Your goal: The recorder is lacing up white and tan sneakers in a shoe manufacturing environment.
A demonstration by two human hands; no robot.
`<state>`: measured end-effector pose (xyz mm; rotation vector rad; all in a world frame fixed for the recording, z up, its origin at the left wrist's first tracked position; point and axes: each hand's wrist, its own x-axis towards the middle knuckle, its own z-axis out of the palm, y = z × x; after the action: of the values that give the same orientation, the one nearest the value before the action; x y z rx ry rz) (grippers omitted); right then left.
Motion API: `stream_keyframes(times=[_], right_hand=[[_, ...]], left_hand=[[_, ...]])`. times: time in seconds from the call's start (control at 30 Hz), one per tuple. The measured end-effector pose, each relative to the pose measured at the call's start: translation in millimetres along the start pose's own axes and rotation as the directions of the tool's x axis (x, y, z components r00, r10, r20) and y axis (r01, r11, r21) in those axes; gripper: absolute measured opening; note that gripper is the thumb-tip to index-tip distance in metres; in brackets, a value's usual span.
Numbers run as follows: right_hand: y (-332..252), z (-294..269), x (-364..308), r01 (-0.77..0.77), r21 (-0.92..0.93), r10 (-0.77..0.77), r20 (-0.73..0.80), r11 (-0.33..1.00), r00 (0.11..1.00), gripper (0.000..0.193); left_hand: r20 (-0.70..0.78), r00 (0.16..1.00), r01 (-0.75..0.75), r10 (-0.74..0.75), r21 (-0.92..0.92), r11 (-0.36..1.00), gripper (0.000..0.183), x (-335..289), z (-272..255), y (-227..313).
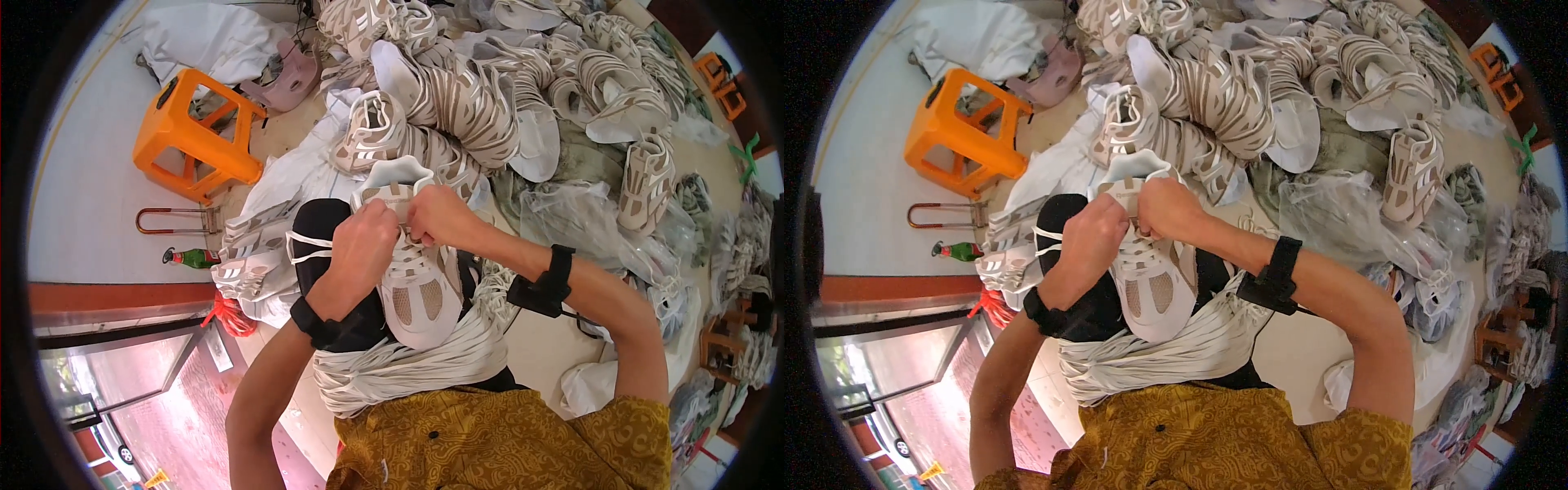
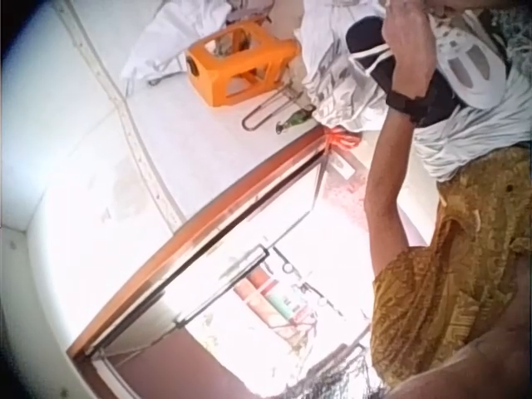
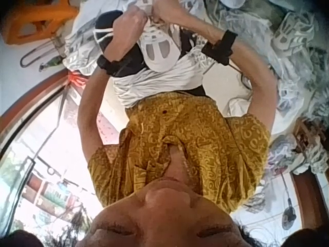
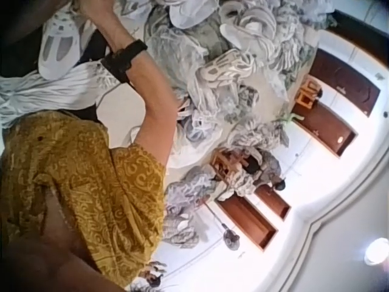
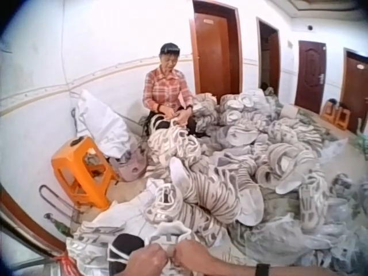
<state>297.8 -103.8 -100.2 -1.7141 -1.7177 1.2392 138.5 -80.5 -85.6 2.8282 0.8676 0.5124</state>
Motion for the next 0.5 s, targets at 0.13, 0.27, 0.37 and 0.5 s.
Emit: stream_keyframes(times=[0.13,0.27,0.37,0.5], right_hand=[[-2,0,-6,0.023,0.107,-0.017,-0.057,0.994,0.998,0.013],[-7,-1,-9,0.069,-0.104,-0.076,-0.063,0.992,0.995,0.013],[-14,8,-16,0.076,-0.455,-0.166,-0.160,0.887,0.973,0.013],[-10,15,-14,0.011,-0.504,-0.147,-0.230,0.863,0.962,0.013]], left_hand=[[0.022,0.997,-0.070,0.069,0.043,0.997,0.004,-1,3,-5],[0.041,0.996,-0.085,0.082,0.095,0.992,0.007,6,0,-1],[0.073,0.995,-0.072,0.064,0.110,0.991,0.007,6,-1,2],[-0.048,0.994,-0.096,0.102,0.111,0.989,0.007,-6,6,1]])
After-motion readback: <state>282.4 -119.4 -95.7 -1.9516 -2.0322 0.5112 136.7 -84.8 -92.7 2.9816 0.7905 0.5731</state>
